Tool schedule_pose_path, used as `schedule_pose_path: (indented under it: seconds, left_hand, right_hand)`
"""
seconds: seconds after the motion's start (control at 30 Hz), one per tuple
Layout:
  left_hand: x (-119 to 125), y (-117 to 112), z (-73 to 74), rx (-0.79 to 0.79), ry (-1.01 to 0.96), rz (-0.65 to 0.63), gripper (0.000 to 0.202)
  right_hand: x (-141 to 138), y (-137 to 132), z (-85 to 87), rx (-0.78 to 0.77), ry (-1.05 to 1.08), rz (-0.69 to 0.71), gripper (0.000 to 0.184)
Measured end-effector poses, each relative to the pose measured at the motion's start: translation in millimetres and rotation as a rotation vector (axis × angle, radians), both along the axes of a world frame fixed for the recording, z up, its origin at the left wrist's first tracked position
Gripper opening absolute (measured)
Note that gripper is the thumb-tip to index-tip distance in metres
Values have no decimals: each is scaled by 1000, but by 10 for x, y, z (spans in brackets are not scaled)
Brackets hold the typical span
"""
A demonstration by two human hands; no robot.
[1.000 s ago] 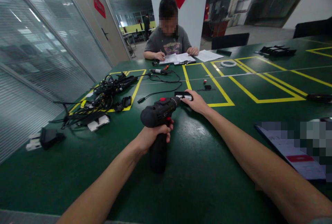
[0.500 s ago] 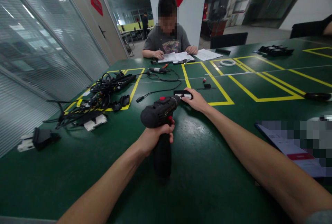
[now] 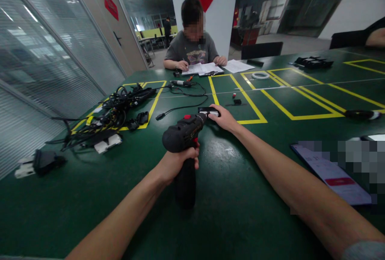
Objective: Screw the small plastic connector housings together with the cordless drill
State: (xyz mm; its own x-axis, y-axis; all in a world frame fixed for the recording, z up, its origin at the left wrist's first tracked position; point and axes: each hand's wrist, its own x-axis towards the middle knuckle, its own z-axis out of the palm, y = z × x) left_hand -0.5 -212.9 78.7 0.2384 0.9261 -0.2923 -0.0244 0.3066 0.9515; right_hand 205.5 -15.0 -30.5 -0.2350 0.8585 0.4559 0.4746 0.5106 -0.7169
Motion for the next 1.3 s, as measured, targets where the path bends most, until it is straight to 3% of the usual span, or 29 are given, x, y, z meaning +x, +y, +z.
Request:
schedule_pose_path:
  seconds: [0.5,0.83,1.1,1.3]
  left_hand:
    - [-13,29,-6,-19,-20,-7,29]
    - [4,0,26,15,27,-20,17]
    - [-1,18,30,-17,-10,-7,27]
    - [-10,18,29,-22,8,-19,22]
  right_hand:
    - [-11,-18,23,-12,51,-28,40]
    - [-19,-15,4,18,23,-47,39]
    - [-28,-16,0,23,16,-54,42]
    - [-36,-29,12,32,21,-52,41]
